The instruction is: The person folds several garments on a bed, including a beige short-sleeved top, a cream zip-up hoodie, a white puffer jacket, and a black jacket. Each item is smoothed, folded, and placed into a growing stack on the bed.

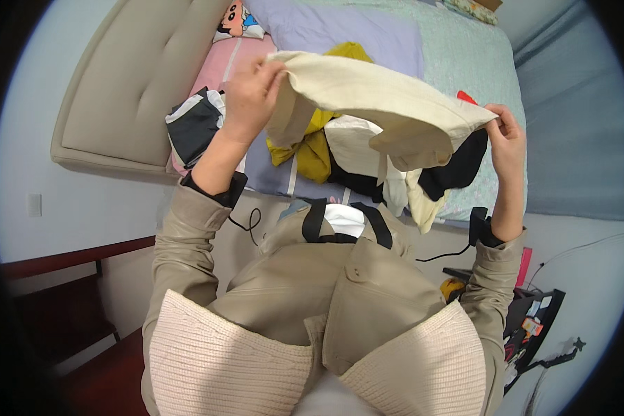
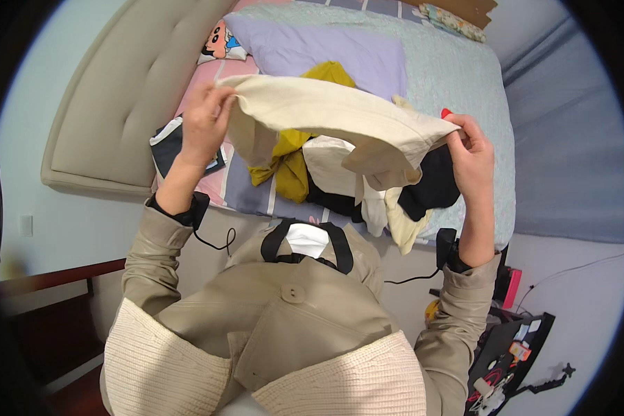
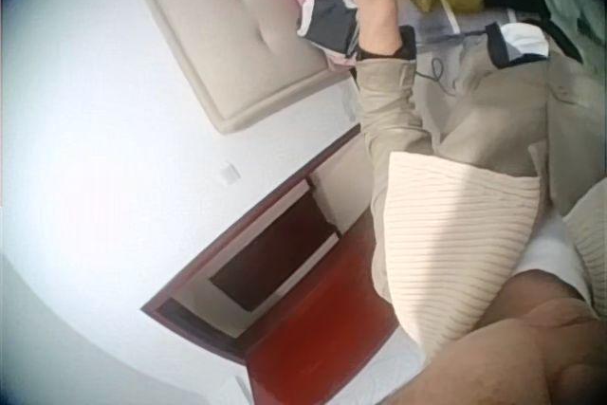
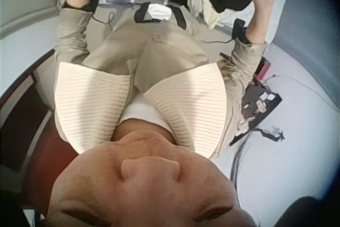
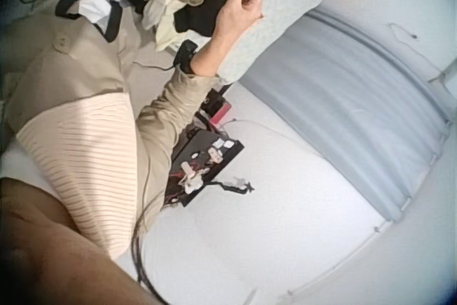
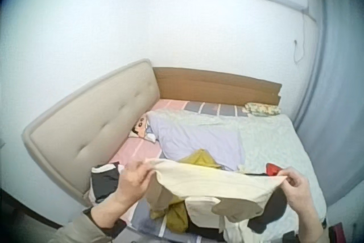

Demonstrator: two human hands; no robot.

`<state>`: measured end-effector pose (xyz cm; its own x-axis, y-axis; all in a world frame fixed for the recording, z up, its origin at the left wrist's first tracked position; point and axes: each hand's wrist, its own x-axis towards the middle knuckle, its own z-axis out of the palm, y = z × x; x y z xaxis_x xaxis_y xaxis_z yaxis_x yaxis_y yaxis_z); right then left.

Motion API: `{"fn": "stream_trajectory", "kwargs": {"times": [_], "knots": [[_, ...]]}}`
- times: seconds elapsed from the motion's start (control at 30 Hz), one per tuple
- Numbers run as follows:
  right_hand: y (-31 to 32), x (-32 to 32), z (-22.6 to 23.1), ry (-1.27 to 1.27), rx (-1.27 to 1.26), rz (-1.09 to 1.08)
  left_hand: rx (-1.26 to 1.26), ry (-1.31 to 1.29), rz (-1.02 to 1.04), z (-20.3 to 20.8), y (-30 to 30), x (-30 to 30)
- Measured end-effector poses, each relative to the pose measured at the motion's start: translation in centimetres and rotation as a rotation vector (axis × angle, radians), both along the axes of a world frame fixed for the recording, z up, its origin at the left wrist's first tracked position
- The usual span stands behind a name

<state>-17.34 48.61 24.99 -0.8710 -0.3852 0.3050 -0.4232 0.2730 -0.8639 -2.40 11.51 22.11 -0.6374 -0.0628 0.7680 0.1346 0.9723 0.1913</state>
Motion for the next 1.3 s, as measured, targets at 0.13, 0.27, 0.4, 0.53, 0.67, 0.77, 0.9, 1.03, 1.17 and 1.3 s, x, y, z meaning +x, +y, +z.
{"fn": "stream_trajectory", "kwargs": {"times": [0.13, 0.27, 0.4, 0.53, 0.67, 0.77, 0.9, 1.03, 1.17, 1.3], "knots": [[2.1, 3.1, 0.8, 0.063, 0.228, -0.031, 0.129, 0.011, -0.073, 0.3, 0.4, 1.1], [4.0, 7.1, 2.0, 0.05, 0.282, -0.023, 0.203, -0.172, -0.265, 0.0, 0.9, 4.0], [5.4, 9.5, 3.9, -0.003, 0.291, -0.019, 0.297, -0.269, -0.441, -0.1, 0.8, 5.1], [5.2, 8.7, 4.2, 0.048, 0.323, -0.168, 0.563, -0.417, -0.488, -0.2, 1.2, 3.5], [4.8, 4.0, 1.4, -0.01, 0.538, -0.325, 0.695, -0.525, -0.344, -3.1, 2.3, -1.5], [4.0, -1.8, -3.5, -0.101, 0.638, -0.332, 0.771, -0.621, -0.262, -7.3, 2.3, -6.6], [1.1, -12.1, -10.9, -0.122, 0.719, -0.168, 0.896, -0.653, -0.172, -14.1, 1.4, -14.8], [-3.2, -22.1, -18.1, -0.086, 0.816, -0.217, 1.014, -0.53, 0.097, -21.1, -0.5, -21.7], [-6.0, -23.8, -26.2, -0.037, 0.692, -0.234, 0.909, -0.562, 0.267, -27.8, -1.6, -19.3], [-7.6, -18.0, -34.0, -0.441, 0.649, 0.018, 0.938, -1.0, 0.346, -33.2, -3.3, -10.7]]}}
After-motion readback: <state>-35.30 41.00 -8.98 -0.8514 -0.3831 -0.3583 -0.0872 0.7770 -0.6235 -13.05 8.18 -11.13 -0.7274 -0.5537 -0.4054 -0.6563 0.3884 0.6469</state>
